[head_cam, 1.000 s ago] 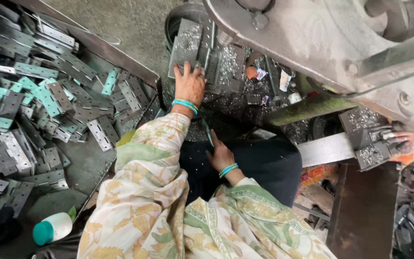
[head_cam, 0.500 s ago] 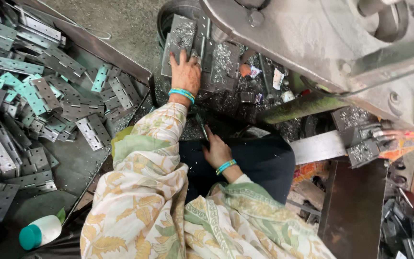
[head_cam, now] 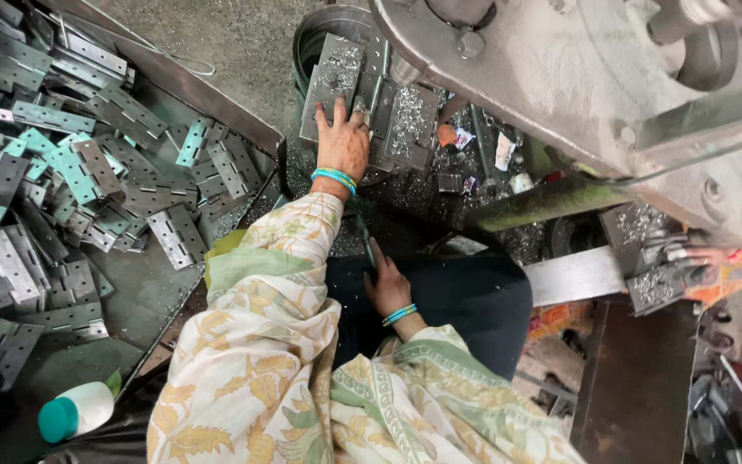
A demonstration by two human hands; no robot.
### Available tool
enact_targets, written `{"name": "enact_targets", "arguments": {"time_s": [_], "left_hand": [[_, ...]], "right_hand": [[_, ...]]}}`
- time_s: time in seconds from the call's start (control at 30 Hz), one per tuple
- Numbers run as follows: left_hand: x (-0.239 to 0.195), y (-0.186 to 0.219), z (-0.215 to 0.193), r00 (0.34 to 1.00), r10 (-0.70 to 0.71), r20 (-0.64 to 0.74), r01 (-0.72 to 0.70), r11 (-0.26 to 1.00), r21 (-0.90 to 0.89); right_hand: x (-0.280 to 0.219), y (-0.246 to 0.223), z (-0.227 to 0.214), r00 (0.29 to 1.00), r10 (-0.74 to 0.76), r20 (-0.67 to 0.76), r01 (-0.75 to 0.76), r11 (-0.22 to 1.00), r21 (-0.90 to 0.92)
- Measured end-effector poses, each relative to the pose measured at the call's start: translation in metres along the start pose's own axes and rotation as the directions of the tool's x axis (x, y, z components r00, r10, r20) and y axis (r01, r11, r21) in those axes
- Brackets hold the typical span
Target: The person places small metal brackets onto a punch press machine, activates the press, and then removes the processed metal pieces, placing them into a bin.
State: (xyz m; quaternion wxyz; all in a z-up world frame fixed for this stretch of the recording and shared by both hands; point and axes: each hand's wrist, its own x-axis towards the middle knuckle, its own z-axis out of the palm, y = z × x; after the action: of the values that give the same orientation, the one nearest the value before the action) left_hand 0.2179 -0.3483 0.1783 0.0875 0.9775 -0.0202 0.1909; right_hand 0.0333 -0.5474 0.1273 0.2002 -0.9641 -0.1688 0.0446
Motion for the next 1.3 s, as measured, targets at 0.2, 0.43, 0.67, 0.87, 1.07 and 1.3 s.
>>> {"name": "enact_targets", "arguments": {"time_s": [0.2,0.43,0.67,0.87,1.07,1.3], "left_hand": [[0.008,-0.002,0.004,0.999,-0.033,0.014,0.033,0.999,-0.025],[0.036,-0.007,0.021,0.995,-0.069,-0.077,0.064,0.996,-0.065],[0.010,-0.002,0.020,0.999,-0.039,0.005,0.039,0.999,0.012],[0.024,-0.002,0.004,0.986,-0.066,0.156,0.066,0.998,0.006],[0.033,-0.007,-0.002,0.983,-0.053,0.175,0.056,0.998,-0.013],[0.014,0.005,0.004,0.990,-0.028,0.136,0.024,0.999,0.026]], "right_hand": [[0.014,-0.003,-0.042,0.963,0.137,0.230,-0.125,0.990,-0.065],[0.024,0.012,-0.019,0.993,-0.028,0.110,0.040,0.993,-0.109],[0.007,0.005,-0.011,0.992,0.050,0.118,-0.048,0.999,-0.022],[0.028,-0.009,-0.066,0.992,-0.050,0.119,0.054,0.998,-0.033],[0.004,0.003,-0.008,0.992,0.052,0.116,-0.044,0.997,-0.071],[0.000,0.014,-0.001,0.995,0.018,0.096,-0.016,1.000,-0.017]]}}
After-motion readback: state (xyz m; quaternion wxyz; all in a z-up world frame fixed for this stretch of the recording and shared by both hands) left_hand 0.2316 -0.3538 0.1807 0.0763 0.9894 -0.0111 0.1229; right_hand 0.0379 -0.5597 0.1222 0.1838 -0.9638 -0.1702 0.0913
